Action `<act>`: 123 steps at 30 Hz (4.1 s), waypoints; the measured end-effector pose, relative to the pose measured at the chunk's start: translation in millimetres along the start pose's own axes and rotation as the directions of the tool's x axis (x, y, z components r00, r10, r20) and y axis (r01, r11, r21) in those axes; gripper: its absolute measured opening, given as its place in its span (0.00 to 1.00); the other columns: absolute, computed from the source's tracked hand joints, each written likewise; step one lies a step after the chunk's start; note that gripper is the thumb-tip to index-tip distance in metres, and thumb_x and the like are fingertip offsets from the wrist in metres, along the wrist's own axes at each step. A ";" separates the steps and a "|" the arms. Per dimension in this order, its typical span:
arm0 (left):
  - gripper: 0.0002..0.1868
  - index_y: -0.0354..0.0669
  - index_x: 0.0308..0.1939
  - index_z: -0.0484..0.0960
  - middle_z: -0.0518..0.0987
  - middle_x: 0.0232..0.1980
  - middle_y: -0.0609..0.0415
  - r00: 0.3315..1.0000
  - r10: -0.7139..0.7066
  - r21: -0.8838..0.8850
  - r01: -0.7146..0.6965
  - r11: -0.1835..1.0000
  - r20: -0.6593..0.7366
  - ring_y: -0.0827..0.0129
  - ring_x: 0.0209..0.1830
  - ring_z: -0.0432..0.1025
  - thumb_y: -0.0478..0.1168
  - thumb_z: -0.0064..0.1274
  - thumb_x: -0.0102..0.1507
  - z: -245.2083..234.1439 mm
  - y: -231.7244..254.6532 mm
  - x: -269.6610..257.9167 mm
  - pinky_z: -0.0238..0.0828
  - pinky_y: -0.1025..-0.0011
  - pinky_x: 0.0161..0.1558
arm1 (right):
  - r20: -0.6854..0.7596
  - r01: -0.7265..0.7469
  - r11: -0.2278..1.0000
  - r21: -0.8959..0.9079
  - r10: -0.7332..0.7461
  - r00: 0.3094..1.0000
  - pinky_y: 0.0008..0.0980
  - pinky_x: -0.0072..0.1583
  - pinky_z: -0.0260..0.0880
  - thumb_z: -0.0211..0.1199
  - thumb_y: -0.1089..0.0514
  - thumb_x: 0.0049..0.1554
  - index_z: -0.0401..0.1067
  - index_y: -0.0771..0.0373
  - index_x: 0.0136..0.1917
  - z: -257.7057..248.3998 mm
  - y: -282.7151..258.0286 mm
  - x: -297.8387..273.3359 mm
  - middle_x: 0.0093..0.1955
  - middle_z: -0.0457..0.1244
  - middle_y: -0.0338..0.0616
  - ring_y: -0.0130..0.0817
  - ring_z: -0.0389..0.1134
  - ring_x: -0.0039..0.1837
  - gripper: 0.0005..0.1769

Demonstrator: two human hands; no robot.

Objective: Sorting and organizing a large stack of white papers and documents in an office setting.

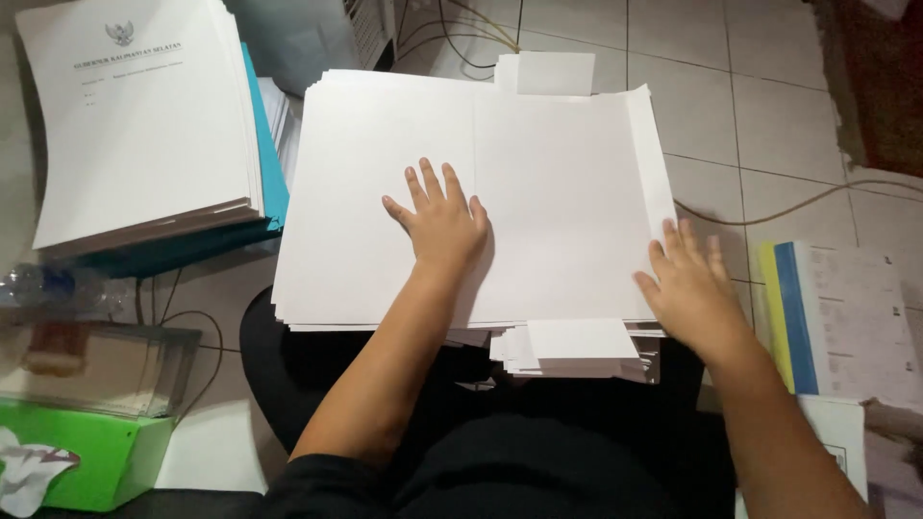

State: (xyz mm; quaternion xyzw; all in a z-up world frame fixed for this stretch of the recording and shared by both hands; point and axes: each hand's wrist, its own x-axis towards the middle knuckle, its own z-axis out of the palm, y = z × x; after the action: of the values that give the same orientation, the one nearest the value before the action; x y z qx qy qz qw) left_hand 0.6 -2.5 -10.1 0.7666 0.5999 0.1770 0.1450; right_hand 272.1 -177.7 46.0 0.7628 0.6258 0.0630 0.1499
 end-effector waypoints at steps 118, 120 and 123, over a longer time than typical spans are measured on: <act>0.05 0.38 0.23 0.82 0.77 0.19 0.46 0.954 -0.218 0.242 0.265 0.933 -0.204 0.40 0.26 0.79 0.31 0.61 0.54 -133.1 -250.6 58.0 0.72 0.45 0.32 | -0.160 0.326 0.793 0.515 -0.285 0.945 0.50 0.79 0.28 0.39 0.40 0.67 0.51 0.68 0.81 -60.5 -241.8 105.5 0.84 0.43 0.64 0.51 0.38 0.85 0.39; 0.06 0.41 0.22 0.82 0.76 0.19 0.47 0.964 -0.149 0.302 0.213 0.929 -0.221 0.44 0.24 0.79 0.29 0.59 0.53 -133.1 -246.7 48.9 0.67 0.52 0.34 | -0.162 0.321 0.789 0.524 -0.278 0.947 0.51 0.79 0.28 0.40 0.40 0.67 0.51 0.68 0.81 -60.0 -240.6 105.1 0.84 0.43 0.64 0.51 0.38 0.85 0.39; 0.08 0.44 0.22 0.81 0.76 0.18 0.52 0.985 0.008 0.380 0.060 0.923 -0.175 0.50 0.22 0.78 0.33 0.57 0.57 -152.1 -207.1 16.0 0.67 0.56 0.38 | -0.151 0.315 0.796 0.517 -0.278 0.949 0.50 0.79 0.28 0.38 0.40 0.67 0.51 0.67 0.81 -60.8 -239.5 105.9 0.84 0.43 0.63 0.50 0.37 0.85 0.39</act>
State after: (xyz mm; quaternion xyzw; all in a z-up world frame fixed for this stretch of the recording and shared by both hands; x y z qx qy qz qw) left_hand -243.5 63.9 37.5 0.7538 0.6434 0.1199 -0.0582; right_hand 52.8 -24.4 20.2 0.6641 0.7346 -0.1127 -0.0819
